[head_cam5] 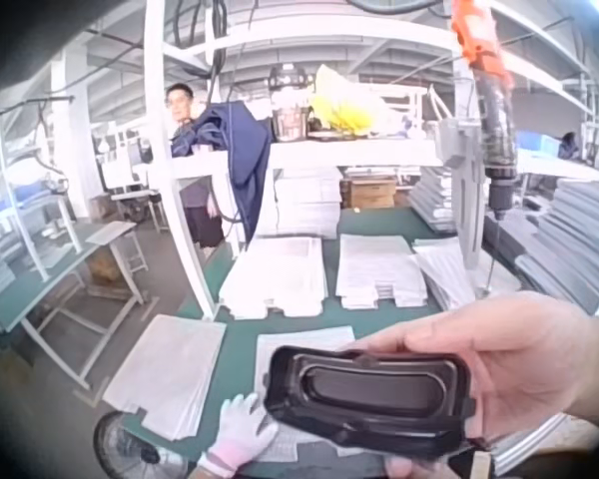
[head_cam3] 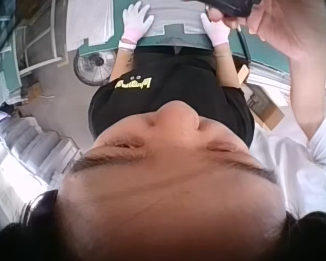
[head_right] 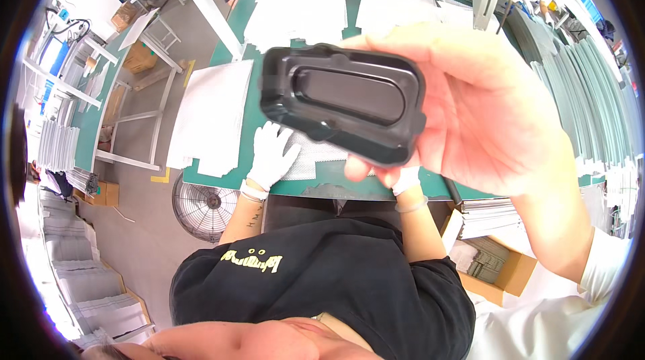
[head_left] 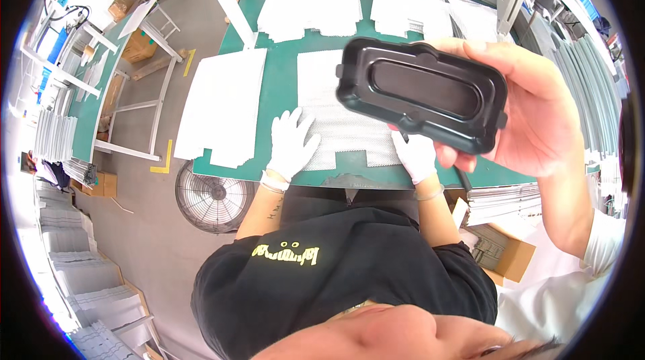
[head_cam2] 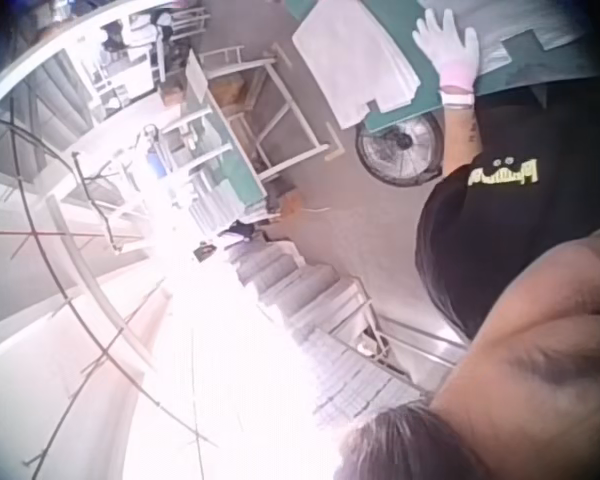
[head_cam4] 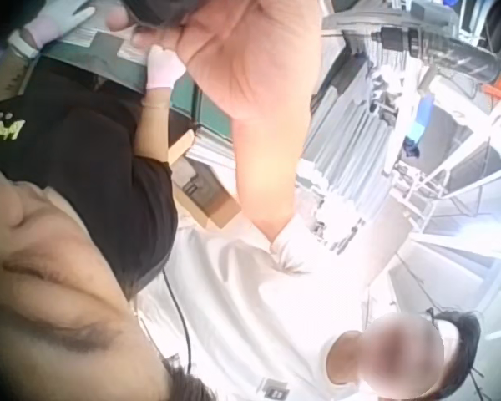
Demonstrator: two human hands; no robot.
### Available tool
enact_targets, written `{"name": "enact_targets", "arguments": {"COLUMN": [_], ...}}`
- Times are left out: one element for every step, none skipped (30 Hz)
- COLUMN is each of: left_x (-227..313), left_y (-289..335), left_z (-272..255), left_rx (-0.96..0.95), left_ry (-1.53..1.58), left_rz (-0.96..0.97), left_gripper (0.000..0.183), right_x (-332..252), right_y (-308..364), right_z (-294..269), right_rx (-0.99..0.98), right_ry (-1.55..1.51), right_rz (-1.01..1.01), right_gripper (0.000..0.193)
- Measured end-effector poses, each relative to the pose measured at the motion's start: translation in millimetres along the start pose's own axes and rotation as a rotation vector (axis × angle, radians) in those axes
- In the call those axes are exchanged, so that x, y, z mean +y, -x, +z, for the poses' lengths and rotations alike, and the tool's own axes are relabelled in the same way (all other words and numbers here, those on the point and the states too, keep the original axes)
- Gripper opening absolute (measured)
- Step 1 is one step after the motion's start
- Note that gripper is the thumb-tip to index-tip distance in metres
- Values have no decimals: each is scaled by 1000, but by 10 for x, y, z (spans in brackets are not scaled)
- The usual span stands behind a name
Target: The person assembles a rectangular frame by placing a mesh sheet on a workbench, inserting a plastic insert, and attaching two metal rods to the sides. They use a hammer to secure the rods and a power drill to fasten screws, repeating the process for a second unit.
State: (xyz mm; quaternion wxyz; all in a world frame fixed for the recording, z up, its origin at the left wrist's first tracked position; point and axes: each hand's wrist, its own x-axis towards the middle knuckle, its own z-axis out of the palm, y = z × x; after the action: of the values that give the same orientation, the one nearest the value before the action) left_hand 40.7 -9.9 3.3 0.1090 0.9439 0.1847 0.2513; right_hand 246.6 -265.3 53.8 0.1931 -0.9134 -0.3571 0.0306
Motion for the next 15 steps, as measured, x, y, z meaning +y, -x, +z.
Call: {"name": "enact_targets", "arguments": {"left_x": [-147,-109,-75,-43,-1,44,46,38,28,15,-7,-45,-166,-285,-401], "left_y": [270,209,150,181,211,242,206,175,142,134,121,103,182,265,342], "left_z": [-354,-358,-356,-377,-393,-404,-409,-414,-419,-419,-414,-393,-255,-118,23], "left_rx": [-87,-93,-98,-119,-151,-183,-203,-209,-217,-227,-286,-346,-320,-296,-274], "left_ry": [-59,-52,-45,-36,-39,-42,-51,-51,-51,-51,-48,-45,-8,30,70], "left_rz": [-20,-27,-35,-47,-72,-97,-119,-124,-129,-135,-158,-180,-168,-157,-143], "left_gripper": [55,55,55,55,54,54,54,54,54,54,54,54,55,55,55], "right_x": [-303,-349,-337,-334,-307,-283,-292,-302,-309,-294,-249,-194,-149,-137,-168], "right_y": [276,274,235,276,330,383,352,319,288,278,267,254,220,198,191], "right_z": [284,240,200,174,184,195,179,158,143,158,191,231,277,300,274], "right_rx": [106,278,248,227,221,214,184,154,124,95,68,40,11,-21,-101], "right_ry": [-150,-208,-171,-155,-147,-139,-136,-132,-129,-111,-92,-74,-59,-41,-7], "right_rz": [-24,-73,-43,-43,-42,-42,-22,-2,19,11,4,-3,-20,-36,19], "right_gripper": [33,33,33,34,34,34,35,36,36,38,39,41,42,44,44]}}
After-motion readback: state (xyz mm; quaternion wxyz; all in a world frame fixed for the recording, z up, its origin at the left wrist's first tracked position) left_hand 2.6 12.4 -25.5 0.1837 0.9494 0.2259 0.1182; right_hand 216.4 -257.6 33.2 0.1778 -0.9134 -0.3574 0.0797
